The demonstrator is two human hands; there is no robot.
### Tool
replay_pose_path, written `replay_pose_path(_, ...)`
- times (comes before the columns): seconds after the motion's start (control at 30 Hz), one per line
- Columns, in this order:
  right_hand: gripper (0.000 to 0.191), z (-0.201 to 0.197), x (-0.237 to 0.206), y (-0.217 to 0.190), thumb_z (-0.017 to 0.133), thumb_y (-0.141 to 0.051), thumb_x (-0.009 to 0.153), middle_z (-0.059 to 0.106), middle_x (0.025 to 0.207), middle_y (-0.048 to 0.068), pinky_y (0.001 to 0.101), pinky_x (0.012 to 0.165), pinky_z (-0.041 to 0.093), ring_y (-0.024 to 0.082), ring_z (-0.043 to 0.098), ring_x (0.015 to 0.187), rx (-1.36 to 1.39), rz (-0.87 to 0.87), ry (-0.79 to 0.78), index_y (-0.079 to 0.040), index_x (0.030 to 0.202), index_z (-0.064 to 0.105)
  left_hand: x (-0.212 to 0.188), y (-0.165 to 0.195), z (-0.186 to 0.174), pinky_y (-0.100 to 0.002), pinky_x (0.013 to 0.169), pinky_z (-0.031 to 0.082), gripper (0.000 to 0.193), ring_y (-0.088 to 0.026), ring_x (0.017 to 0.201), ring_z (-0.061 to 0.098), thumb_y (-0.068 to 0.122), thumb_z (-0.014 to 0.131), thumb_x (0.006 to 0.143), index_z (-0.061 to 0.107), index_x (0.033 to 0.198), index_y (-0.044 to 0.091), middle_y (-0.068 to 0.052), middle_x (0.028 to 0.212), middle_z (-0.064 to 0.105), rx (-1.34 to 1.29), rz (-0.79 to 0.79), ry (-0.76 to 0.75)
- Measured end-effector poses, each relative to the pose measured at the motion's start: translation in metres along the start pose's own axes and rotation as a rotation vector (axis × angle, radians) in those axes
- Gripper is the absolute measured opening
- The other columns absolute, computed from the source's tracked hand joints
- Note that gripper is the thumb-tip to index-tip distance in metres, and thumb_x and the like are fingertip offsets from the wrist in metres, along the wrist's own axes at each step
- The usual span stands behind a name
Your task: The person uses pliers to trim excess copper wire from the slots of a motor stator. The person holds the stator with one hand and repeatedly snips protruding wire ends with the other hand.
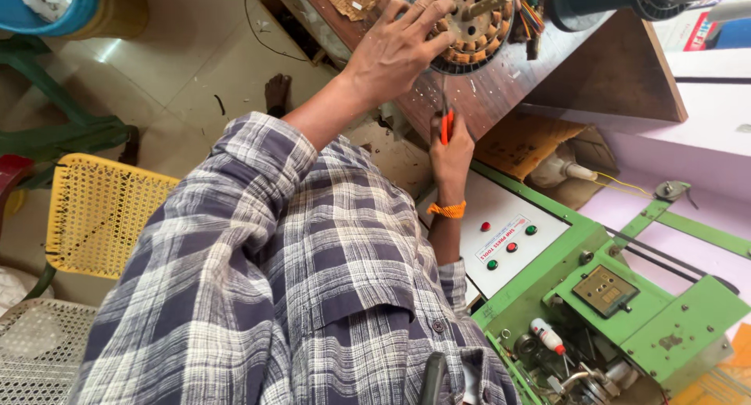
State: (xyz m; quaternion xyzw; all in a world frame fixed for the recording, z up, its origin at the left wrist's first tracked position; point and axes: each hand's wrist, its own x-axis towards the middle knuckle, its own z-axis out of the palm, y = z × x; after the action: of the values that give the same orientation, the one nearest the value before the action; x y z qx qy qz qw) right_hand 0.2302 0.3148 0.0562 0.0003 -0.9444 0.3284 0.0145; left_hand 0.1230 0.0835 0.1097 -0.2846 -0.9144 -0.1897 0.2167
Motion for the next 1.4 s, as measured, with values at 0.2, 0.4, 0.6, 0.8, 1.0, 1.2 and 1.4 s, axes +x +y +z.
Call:
replay_pose_path(0.2,0.051,-0.012,-0.072,0.034,0.05,-0.049,0.109,0.049,0.074,-0.001,0.0288,0.059,0.041,0.01,0.047,0.066,0.42,0.476,-0.133,0.0,0.112,0.067,0.014,0.001,0.022,-0.043,0.112,0.039,0.025,-0.028,0.137,0.055,0.003,0.07,0.092,0.068,0.116,0.007,-0.014,0.122,0.063,-0.085,0.108,-0.065)
replay_pose_path(0.4,0.055,0.001,-0.113,0.036,0.049,-0.051,0.107,0.048,0.074,-0.002,0.0251,0.053,0.037,0.007,0.046,0.059,0.734,0.658,0.036,0.001,0.111,0.07,0.019,-0.012,0.02,-0.04,0.101,0.048,0.01,-0.029,0.109,0.065,0.008,0.077,0.093,0.077,0.102,0.007,-0.008,0.107,0.074,-0.493,0.032,-0.003)
replay_pose_path(0.6,0.053,0.012,-0.109,0.024,0.052,-0.049,0.106,0.048,0.072,-0.001,0.0247,0.046,0.036,0.006,0.043,0.052,0.817,0.655,0.125,0.002,0.112,0.063,0.027,-0.029,0.026,-0.039,0.089,0.056,0.013,-0.025,0.098,0.072,0.007,0.082,0.09,0.079,0.102,0.004,-0.006,0.108,0.077,-0.772,0.006,-0.06)
replay_pose_path(0.8,0.056,-0.014,-0.071,0.004,0.045,-0.05,0.109,0.051,0.068,-0.001,0.0218,0.042,0.032,0.005,0.04,0.048,0.896,0.398,0.252,0.002,0.12,0.061,0.031,-0.041,0.03,-0.035,0.093,0.059,0.014,-0.023,0.107,0.074,0.009,0.083,0.088,0.078,0.1,0.004,-0.007,0.111,0.077,-0.999,-0.023,-0.111)
replay_pose_path(1.0,0.026,-0.06,-0.122,-0.039,0.042,-0.001,0.116,0.058,0.131,0.022,0.0431,0.105,0.044,0.037,0.058,0.12,0.144,-0.112,0.096,0.008,0.138,0.053,0.033,-0.032,0.028,-0.042,0.09,0.054,0.024,-0.027,0.099,0.07,0.011,0.086,0.079,0.078,0.1,0.004,-0.008,0.107,0.074,-0.686,0.076,-0.113)
replay_pose_path(1.2,0.027,-0.057,-0.089,-0.021,0.048,-0.018,0.114,0.051,0.09,0.006,0.0293,0.063,0.033,0.015,0.043,0.071,0.892,0.248,0.187,0.004,0.124,0.059,0.029,-0.013,0.036,-0.04,0.095,0.051,0.017,-0.027,0.101,0.069,0.0,0.078,0.079,0.078,0.089,0.013,0.0,0.109,0.071,-0.271,0.132,-0.005)
replay_pose_path(1.4,0.031,-0.048,-0.039,-0.014,0.051,-0.025,0.112,0.048,0.07,-0.001,0.0214,0.042,0.028,0.005,0.036,0.049,0.914,0.272,0.234,0.004,0.117,0.063,0.039,-0.03,0.036,-0.039,0.091,0.052,0.01,-0.025,0.095,0.072,0.018,0.073,0.092,0.077,0.099,0.011,-0.004,0.105,0.074,-0.807,-0.026,-0.048)
